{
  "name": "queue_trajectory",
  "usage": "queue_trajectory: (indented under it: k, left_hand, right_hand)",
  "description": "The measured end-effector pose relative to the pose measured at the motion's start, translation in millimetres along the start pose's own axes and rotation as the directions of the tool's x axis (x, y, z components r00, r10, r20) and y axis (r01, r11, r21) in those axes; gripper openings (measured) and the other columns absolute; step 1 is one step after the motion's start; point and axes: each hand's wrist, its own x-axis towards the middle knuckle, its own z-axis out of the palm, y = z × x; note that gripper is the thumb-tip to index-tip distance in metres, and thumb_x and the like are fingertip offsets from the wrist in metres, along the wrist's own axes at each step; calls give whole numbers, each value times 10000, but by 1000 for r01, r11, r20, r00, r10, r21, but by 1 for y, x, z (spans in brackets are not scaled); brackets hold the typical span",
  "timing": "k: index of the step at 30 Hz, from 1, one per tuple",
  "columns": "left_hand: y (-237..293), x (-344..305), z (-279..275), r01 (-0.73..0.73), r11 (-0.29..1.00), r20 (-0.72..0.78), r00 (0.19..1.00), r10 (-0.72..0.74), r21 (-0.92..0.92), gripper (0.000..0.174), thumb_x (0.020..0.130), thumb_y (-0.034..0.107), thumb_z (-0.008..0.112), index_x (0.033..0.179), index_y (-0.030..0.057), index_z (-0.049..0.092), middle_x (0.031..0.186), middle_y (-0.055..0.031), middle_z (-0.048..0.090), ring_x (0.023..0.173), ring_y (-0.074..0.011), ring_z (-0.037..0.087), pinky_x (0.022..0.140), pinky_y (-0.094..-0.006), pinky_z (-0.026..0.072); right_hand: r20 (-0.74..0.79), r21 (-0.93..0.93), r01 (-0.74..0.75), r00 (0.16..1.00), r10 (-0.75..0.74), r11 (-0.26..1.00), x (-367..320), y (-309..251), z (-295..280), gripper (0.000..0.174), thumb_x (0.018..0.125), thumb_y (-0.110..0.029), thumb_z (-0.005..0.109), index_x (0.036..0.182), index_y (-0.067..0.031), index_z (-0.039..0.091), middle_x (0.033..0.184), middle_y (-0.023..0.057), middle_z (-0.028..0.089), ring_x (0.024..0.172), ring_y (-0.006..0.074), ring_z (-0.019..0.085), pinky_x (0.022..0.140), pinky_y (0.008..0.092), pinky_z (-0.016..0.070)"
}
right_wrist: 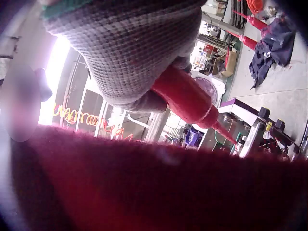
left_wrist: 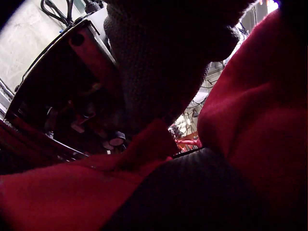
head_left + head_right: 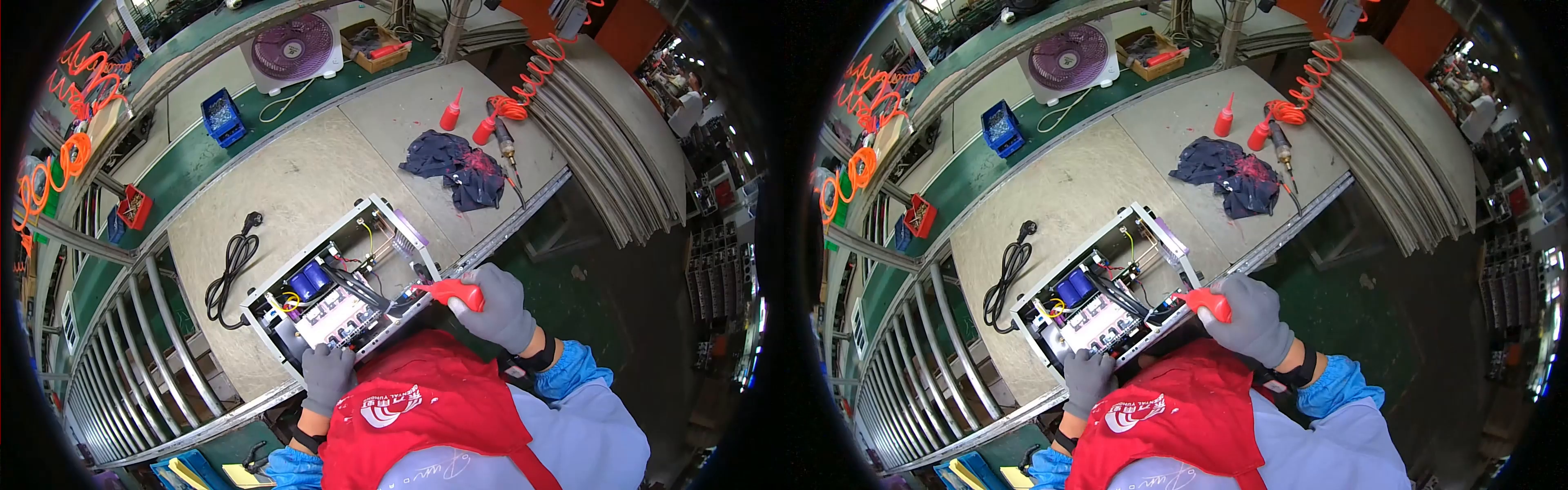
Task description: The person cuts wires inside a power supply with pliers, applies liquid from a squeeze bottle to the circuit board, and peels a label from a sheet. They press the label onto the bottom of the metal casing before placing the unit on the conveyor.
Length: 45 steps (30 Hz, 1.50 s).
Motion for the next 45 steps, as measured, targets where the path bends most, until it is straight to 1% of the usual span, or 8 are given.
queue_trajectory:
  k: [9,12,15,21,30,36,39,45]
  left_hand:
    - [-1,-1,2,-2,1000,-1,1000,2,3,171,653,162,702,804,132,627,700,-30,601,729,-271,576,610,-435,368]
    - [-2,-1,2,-8,1000,7,1000,8,4,172,655,163,702,807,132,627,700,-29,600,728,-271,574,610,-435,367]
    - [-2,0,0,-19,1000,4,1000,19,8,174,657,163,702,812,131,629,698,-28,596,726,-271,572,610,-433,368]
    - [-2,-1,2,-20,1000,-2,1000,20,8,185,653,163,705,821,132,633,703,-28,599,728,-269,570,610,-431,370]
    - [-3,-3,4,-5,1000,20,1000,5,10,223,647,166,711,862,138,659,714,-27,614,745,-269,582,619,-431,380]
    - [-3,-2,2,-18,1000,13,1000,18,12,194,661,170,705,845,142,652,706,-23,609,742,-264,581,615,-430,376]
    - [-3,-2,2,-16,1000,4,1000,16,15,169,673,176,703,827,144,643,699,-20,604,737,-261,579,613,-429,373]
    - [-1,-3,5,11,1000,-27,1000,-11,12,116,695,173,707,786,149,638,681,-17,600,715,-253,575,600,-424,364]
  right_hand:
    - [24,-17,-20,1000,20,1000,-4,-2,-5,359,672,-147,826,941,-32,617,827,147,650,677,332,657,607,406,520]
    - [5,-2,-44,999,44,999,-3,-7,-5,325,701,-194,825,932,-60,639,839,118,655,699,325,662,626,408,532]
    - [16,18,-5,1000,4,1000,0,-11,-5,326,701,-192,826,934,-60,638,845,116,659,706,321,667,629,402,537]
    - [33,15,7,999,-7,1000,-2,-11,1,321,712,-199,819,939,-60,640,847,110,662,710,312,671,633,398,540]
    - [5,-15,3,1000,-3,1000,0,-13,2,314,710,-198,815,933,-54,648,839,111,662,708,317,668,639,404,540]
    - [49,-14,-4,999,5,1000,-2,-13,-2,314,709,-200,820,930,-54,650,840,113,661,707,326,665,632,410,535]
    - [13,-1,-2,1000,2,1000,1,-8,-1,340,709,-193,826,954,-42,645,845,124,659,705,334,664,627,408,531]
    - [-213,14,64,975,-60,998,42,-3,23,388,712,-162,838,1003,-22,623,863,143,655,723,339,665,628,406,529]
